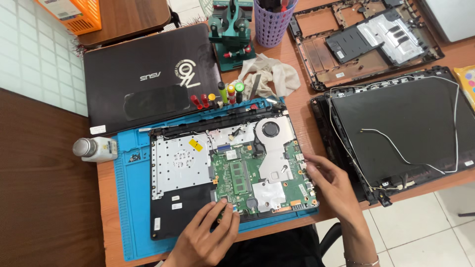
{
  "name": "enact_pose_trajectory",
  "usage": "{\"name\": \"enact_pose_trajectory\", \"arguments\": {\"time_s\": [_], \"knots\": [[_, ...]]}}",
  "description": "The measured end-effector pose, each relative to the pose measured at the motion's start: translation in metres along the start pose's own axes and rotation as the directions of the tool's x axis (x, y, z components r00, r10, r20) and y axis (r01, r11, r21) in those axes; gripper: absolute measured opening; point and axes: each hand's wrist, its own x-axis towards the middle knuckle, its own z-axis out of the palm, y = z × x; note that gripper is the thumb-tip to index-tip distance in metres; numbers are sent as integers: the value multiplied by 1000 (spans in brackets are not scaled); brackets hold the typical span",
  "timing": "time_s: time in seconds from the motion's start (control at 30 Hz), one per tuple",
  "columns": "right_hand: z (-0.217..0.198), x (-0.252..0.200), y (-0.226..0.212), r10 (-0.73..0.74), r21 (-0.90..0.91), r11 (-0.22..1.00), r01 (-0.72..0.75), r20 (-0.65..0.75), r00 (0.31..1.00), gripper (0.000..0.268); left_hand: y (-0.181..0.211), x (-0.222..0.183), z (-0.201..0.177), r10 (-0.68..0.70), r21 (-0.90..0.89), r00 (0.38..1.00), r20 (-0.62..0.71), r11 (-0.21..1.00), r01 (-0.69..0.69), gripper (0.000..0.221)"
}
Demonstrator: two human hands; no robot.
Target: The person works on the internal components of a laptop, using a small screwdriver to loosen and tighten screws on the motherboard and around the internal fan while handling various cables and connectors by hand.
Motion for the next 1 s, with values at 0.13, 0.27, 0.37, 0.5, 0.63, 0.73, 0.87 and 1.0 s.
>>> {"name": "enact_pose_trajectory", "arguments": {"time_s": [0.13,0.27,0.37,0.5,0.63,0.73,0.87,1.0], "knots": [[8,1,-5,51,-31,998,-52,-8,999,47,4,-8,14,-50,-40,999,-1,998,50,19],[9,0,-7,72,-112,991,-73,-13,997,51,7,-11,14,-88,-66,996,-22,994,86,19],[12,-1,-11,23,-165,986,-27,-26,999,53,7,-10,14,-108,-56,993,-45,993,105,19],[18,-6,-19,-23,-291,957,3,-65,998,51,8,-12,11,-116,-1,992,-54,993,116,21],[27,-12,-30,-113,-499,866,40,-117,987,47,-8,-18,0,-254,-45,959,-128,967,250,32],[32,-15,-37,-143,-601,799,30,-141,980,46,-28,-20,-15,-588,-16,759,-280,793,608,30],[35,-15,-41,-139,-686,728,5,-139,980,47,-45,-19,-31,-921,-217,316,-228,365,905,42],[33,-10,-41,-108,-697,716,-24,-145,984,46,-54,-18,-27,-979,-352,190,-72,203,914,42]]}}
